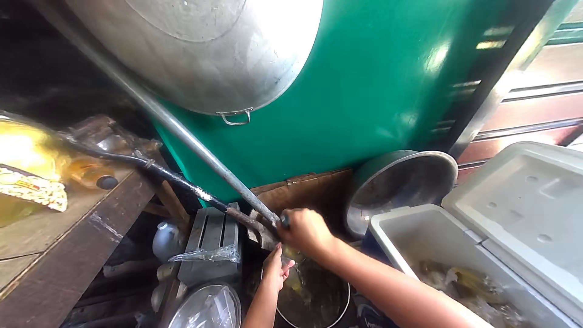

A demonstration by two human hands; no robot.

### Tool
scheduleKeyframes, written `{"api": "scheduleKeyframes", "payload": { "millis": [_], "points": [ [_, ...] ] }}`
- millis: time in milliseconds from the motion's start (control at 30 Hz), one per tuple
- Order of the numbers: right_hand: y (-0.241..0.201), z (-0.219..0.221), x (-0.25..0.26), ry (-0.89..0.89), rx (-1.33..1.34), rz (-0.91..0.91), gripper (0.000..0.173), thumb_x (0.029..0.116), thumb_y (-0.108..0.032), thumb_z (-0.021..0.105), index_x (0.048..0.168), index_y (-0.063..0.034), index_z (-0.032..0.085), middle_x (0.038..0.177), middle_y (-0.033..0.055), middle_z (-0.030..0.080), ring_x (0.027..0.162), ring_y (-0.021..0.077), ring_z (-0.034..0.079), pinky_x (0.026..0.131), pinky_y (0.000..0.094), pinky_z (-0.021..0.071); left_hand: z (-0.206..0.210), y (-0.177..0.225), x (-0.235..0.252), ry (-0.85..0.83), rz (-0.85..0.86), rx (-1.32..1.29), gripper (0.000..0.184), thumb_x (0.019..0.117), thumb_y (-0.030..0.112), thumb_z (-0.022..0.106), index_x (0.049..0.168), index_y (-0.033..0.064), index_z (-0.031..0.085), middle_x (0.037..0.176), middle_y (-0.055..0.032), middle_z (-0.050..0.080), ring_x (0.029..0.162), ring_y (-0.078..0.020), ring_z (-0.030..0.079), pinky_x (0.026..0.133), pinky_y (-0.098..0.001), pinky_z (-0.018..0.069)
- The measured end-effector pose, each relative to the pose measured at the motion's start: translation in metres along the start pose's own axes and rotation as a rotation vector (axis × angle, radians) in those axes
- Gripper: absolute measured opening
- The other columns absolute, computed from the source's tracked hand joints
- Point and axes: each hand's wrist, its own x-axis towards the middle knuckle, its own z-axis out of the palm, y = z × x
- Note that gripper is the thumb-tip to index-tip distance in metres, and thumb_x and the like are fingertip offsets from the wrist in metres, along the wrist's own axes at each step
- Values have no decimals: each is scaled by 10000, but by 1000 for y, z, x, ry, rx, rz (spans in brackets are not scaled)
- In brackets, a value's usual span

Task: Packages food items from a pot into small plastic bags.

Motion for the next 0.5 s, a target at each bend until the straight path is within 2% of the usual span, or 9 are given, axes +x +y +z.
{"api": "scheduleKeyframes", "payload": {
  "millis": [33, 100, 167, 233, 267, 300, 400, 433, 500],
  "points": [
    [-12, 3, -3, -67, -60, -69, 372, 1026, -356, 559, 1163, -29, 675, 1089, 199, 697, 1033, 389, 685, 843, 592, 531, 1, 0, -3, 10, 5, -33, 352, 1099, 352, 470, 1321, 97, 569, 937, -140, 615, 661, -182, 544, 593, -303, 456],
    [-22, 9, -5, -117, -132, -133, 396, 1028, -342, 549, 1229, -12, 635, 1160, 217, 667, 1039, 398, 677, 826, 582, 526, 1, 0, -4, -7, 7, -85, 267, 1103, 288, 452, 1172, 59, 573, 784, -89, 564, 606, -155, 503, 564, -290, 432],
    [-10, 18, 2, -69, -132, -93, 388, 1024, -341, 552, 1226, -23, 646, 1170, 205, 678, 1014, 387, 691, 804, 578, 537, 0, -1, 2, -13, -2, -63, 316, 1103, 350, 456, 1178, 71, 583, 740, -77, 570, 544, -135, 490, 510, -265, 421],
    [23, 39, 17, -72, -80, 37, 375, 1026, -342, 548, 1239, -50, 652, 1204, 191, 669, 1053, 380, 682, 855, 582, 538, -1, -3, 7, -24, -19, -11, 379, 1088, 399, 485, 1332, 128, 589, 888, -116, 617, 588, -151, 520, 533, -271, 434],
    [46, 56, 24, -100, -43, 103, 384, 1027, -343, 543, 1260, -57, 648, 1241, 197, 655, 1101, 384, 667, 903, 584, 529, -3, -4, 9, -44, -21, 20, 403, 1089, 403, 482, 1400, 162, 571, 1038, -143, 619, 670, -177, 542, 591, -294, 450],
    [71, 76, 29, -134, -10, 152, 392, 1024, -335, 541, 1285, -63, 646, 1282, 209, 640, 1148, 391, 651, 945, 586, 518, -2, -4, 11, -47, -8, 57, 408, 1090, 400, 484, 1421, 175, 566, 1139, -159, 617, 733, -198, 567, 632, -315, 468],
    [138, 147, 23, -238, 72, 200, 351, 1019, -278, 570, 1295, -81, 660, 1354, 240, 598, 1214, 409, 616, 1010, 584, 496, 0, -4, 9, -55, 36, 86, 377, 1103, 345, 468, 1387, 128, 586, 1301, -190, 601, 920, -275, 634, 761, -402, 522],
    [154, 169, 16, -259, 92, 207, 333, 1017, -258, 581, 1294, -92, 665, 1378, 237, 584, 1213, 405, 619, 1013, 577, 501, 0, -4, 8, -55, 41, 96, 363, 1109, 341, 453, 1363, 128, 602, 1290, -180, 603, 893, -260, 626, 736, -384, 512],
    [176, 205, -1, -270, 129, 235, 316, 1018, -235, 596, 1297, -106, 669, 1423, 218, 564, 1201, 391, 635, 1007, 560, 516, 1, -4, 8, -46, 42, 105, 347, 1109, 353, 450, 1324, 141, 621, 1174, -147, 621, 750, -194, 584, 626, -305, 472]
  ]
}}
